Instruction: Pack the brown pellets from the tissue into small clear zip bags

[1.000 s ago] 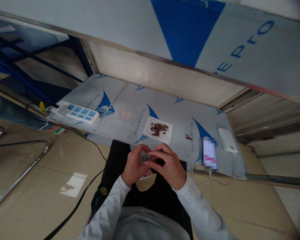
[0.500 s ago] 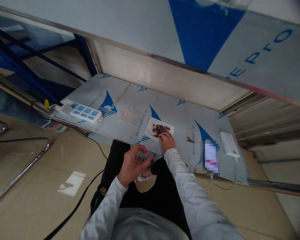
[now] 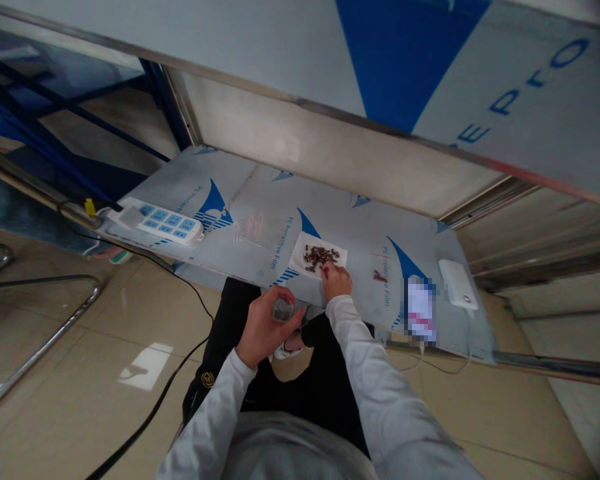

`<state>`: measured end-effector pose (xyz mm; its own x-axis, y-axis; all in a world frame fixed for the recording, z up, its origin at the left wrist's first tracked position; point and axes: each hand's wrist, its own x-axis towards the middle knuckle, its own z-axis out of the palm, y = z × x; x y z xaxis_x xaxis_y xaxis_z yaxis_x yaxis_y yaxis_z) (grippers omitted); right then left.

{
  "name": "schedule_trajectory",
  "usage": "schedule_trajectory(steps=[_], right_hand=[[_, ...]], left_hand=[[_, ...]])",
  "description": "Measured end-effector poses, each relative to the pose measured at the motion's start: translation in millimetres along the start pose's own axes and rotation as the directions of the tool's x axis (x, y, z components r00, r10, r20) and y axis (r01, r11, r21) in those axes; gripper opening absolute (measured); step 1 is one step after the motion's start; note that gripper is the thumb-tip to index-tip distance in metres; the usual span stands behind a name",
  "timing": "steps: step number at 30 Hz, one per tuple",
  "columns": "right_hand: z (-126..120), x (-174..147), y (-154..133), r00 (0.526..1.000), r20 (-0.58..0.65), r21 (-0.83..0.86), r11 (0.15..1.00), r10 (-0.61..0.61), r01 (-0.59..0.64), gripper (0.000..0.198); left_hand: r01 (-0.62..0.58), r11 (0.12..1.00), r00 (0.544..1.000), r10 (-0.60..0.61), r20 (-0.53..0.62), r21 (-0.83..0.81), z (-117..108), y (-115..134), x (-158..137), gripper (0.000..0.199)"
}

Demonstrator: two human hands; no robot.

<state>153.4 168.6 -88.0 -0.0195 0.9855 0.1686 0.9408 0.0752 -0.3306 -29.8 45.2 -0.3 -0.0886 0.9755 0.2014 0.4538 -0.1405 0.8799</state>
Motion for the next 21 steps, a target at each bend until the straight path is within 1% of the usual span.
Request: schedule_trajectory(steps=[2,3,5,6,7,8,9,10,12,14,16,18,21], right_hand=[[-6,-1,-3,1.0,-0.014,0.031,0.999,0.018,-0.018,0.009],[-13,-4,-7,0.999,-0.025,0.062,0.998,0.022,-0.02,0.012],[-37,-17,-20,0.998,-0.06,0.202,0.979,0.01,0.002,0.021],[-53,-27,-29,0.996,-0.093,0.323,0.946,-0.001,0.031,0.025],[-70,-38,-39,0.993,-0.116,0.454,0.888,-0.017,0.069,0.027],[-88,-50,-50,0.99,-0.137,0.538,0.836,-0.036,0.105,0.027],[-106,-61,-61,0.987,-0.151,0.583,0.801,-0.06,0.138,0.023],[-121,-71,-71,0.985,-0.131,0.596,0.785,-0.112,0.169,0.019],[-141,-86,-88,0.964,-0.087,0.589,0.768,-0.251,0.253,0.012],[-147,-92,-96,0.925,-0.044,0.557,0.759,-0.378,0.337,0.011],[-143,-93,-97,0.888,-0.01,0.509,0.762,-0.459,0.399,0.012],[-137,-92,-95,0.867,0.019,0.457,0.775,-0.498,0.435,0.012],[-135,-95,-94,0.856,0.039,0.43,0.782,-0.516,0.451,0.014]], left_hand=[[0.011,1.0,1.0,-0.011,-0.002,-0.004,-1,1,0,0.016],[0.015,1.0,1.0,-0.015,-0.008,-0.009,-2,1,0,0.016],[0.015,1.0,0.999,-0.016,-0.03,-0.022,-3,2,0,0.018],[0.012,0.999,0.999,-0.013,-0.039,-0.032,-3,2,0,0.018],[0.007,0.999,0.999,-0.009,-0.046,-0.043,-3,2,-1,0.019],[0.003,0.998,0.999,-0.005,-0.049,-0.055,-2,2,-1,0.019],[-0.001,0.998,0.999,-0.003,-0.044,-0.071,-2,2,-1,0.019],[-0.004,0.996,0.999,0.001,-0.033,-0.089,-1,2,-2,0.019],[-0.017,0.991,1.0,0.017,-0.002,-0.134,1,3,-3,0.02],[-0.03,0.985,0.999,0.035,0.025,-0.168,3,4,-4,0.02],[-0.04,0.983,0.998,0.047,0.038,-0.177,4,5,-5,0.019],[-0.049,0.984,0.997,0.057,0.044,-0.169,5,5,-6,0.02],[-0.076,0.984,0.996,0.083,0.042,-0.16,6,4,-8,0.022]])
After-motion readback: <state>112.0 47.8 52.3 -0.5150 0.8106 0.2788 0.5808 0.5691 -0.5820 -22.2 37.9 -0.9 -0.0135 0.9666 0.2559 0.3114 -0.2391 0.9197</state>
